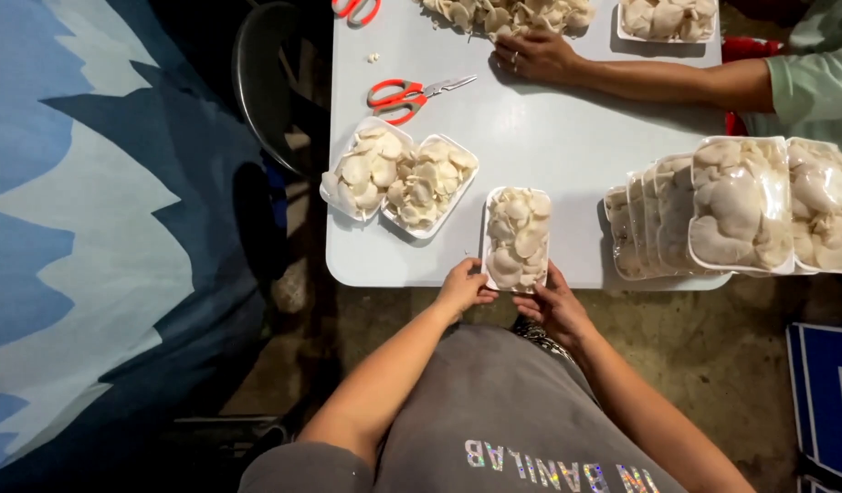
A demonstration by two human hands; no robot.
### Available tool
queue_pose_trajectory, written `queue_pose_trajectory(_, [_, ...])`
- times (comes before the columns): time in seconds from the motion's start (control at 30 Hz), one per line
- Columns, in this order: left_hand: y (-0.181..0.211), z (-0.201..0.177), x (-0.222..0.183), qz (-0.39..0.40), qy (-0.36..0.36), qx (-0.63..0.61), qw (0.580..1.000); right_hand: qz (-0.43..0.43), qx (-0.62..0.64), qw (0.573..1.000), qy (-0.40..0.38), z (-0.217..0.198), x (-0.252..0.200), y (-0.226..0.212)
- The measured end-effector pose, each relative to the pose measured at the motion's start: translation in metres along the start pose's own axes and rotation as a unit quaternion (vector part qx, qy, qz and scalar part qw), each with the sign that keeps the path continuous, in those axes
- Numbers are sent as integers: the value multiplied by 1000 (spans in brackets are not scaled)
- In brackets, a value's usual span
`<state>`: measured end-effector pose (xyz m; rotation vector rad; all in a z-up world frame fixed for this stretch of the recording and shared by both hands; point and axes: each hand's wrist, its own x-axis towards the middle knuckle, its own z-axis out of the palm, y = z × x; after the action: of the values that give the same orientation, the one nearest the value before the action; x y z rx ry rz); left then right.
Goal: The person wraps a white styrofoam container filled with sliced mushrooms in plastic wrap. They smooth the wrap over the container, fold the edges, and then carry the wrapped container to a table where other similar containers are placed.
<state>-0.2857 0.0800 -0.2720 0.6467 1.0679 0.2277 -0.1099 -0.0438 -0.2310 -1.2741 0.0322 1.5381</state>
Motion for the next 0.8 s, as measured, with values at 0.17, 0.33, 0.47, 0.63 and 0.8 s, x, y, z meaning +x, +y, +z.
queue_pose_trajectory(0.17, [-13, 8, -20, -63, -36, -90, 993, -6, 30, 999, -23, -14, 3, 6])
queue_pose_trajectory(0.33, [40, 35, -61, -123, -89, -127, 980, -4, 30, 999, -26, -28, 6, 16])
queue_pose_trajectory(0.47, [63, 48, -56, -96, -96, -193, 972, -5, 39, 998, -38, -33, 4, 17])
queue_pose_trajectory(0.63, [59, 39, -11, -67, -108, -220, 967, -15, 45, 997, -58, -31, -11, 9])
queue_pose_trajectory(0.8, [76, 12, 39, 241, 45, 119, 962, -38, 52, 996, -58, -33, -26, -7])
